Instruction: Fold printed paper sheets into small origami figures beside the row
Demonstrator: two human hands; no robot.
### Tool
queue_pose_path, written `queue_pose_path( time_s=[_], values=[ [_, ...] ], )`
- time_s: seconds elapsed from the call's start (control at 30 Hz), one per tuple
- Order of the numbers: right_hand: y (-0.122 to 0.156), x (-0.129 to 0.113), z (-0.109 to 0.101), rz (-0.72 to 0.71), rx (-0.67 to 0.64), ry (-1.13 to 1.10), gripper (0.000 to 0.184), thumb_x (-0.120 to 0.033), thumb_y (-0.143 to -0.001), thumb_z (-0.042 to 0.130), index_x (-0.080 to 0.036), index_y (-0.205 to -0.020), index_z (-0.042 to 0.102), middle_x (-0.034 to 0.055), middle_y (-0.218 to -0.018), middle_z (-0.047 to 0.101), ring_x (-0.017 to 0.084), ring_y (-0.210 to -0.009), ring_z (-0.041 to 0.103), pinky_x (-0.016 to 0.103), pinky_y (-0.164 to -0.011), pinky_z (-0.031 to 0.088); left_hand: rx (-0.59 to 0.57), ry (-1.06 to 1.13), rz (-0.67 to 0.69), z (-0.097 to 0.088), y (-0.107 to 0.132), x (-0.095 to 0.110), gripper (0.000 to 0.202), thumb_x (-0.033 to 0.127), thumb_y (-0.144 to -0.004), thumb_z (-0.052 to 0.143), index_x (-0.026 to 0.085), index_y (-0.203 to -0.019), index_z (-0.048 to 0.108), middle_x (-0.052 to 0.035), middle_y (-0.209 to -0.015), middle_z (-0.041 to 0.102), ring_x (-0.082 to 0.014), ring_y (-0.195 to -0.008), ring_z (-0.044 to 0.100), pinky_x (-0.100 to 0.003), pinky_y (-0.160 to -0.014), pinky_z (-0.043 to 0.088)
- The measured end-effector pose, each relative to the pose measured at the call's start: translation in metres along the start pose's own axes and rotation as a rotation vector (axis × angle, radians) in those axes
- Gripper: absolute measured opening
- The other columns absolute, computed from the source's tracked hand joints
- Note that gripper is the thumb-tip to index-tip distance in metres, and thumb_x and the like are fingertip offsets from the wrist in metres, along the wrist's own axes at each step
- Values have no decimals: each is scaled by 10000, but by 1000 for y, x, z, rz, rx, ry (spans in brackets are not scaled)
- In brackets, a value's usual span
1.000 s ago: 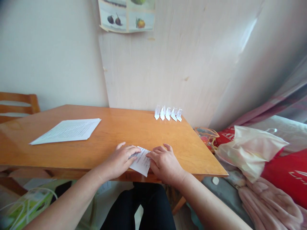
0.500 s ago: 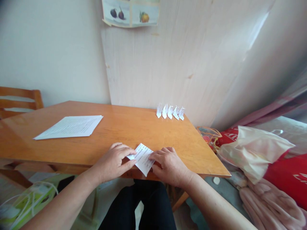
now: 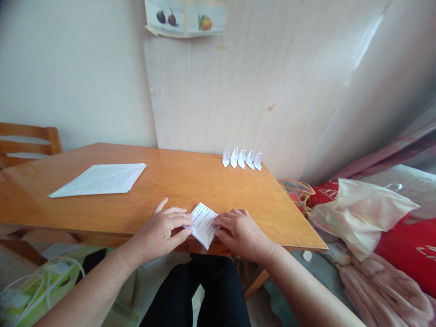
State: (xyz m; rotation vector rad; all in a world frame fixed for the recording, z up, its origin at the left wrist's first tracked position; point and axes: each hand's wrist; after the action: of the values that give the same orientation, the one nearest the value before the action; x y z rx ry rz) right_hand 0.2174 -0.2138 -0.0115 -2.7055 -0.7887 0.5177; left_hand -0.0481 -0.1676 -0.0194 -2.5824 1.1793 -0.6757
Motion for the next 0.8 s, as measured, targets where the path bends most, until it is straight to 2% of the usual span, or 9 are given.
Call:
queue_pose_path(
  time_s=[0.1,0.23,0.4,0.5,0.67,0.8],
  values=[
    [0,2,1,-28,-41,-24,203,-281,-966,572,-264,-1109,716,36,-1014,750,194,-931,657,371,-893,454,17,-12,2,3,-1,0,167,336,-960,569,328,-966,736,34,-1119,754,-207,-1124,640,-618,-1201,24],
    [1,6,5,-9,-4,-51,214,-302,-990,548,-252,-1121,709,48,-1021,749,202,-944,659,374,-884,466,56,-40,10,9,-1,-2,210,331,-995,523,306,-977,730,20,-1121,757,-210,-1122,644,-618,-1201,-27],
    [3,6,7,-22,31,-89,255,-307,-1019,490,-228,-1147,696,68,-1030,741,206,-960,661,375,-878,482,100,-66,-13,15,1,-3,246,340,-1024,467,273,-1063,701,-14,-1117,750,-202,-1123,641,-597,-1211,36],
    [4,4,5,-35,40,-109,267,-362,-994,541,-230,-1179,681,78,-1073,733,214,-975,662,377,-872,493,115,-56,-41,14,1,-1,259,337,-1035,436,268,-1086,681,-20,-1108,739,-189,-1072,652,-590,-1210,70],
    [-1,2,4,2,39,-80,252,-327,-952,602,-228,-1168,685,75,-1063,721,215,-971,652,372,-872,488,96,-55,-82,13,-1,-1,302,344,-1050,370,248,-1013,654,3,-988,726,-173,-958,658,-574,-1216,69],
    [-11,5,9,28,55,-14,248,-313,-921,632,-229,-1144,699,74,-1051,712,227,-985,631,377,-883,474,78,-48,-106,15,-3,-3,330,370,-1060,328,238,-973,617,12,-926,706,-173,-930,650,-564,-1204,119]
  ],
)
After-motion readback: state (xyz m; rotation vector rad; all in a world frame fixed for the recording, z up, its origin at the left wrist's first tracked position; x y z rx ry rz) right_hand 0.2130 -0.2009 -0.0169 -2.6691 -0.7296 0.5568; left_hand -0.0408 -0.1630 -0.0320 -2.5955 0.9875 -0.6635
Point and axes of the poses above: each hand's wrist, its own y-axis away from the middle knuckle, its own z-axis out of the palm, x = y × z
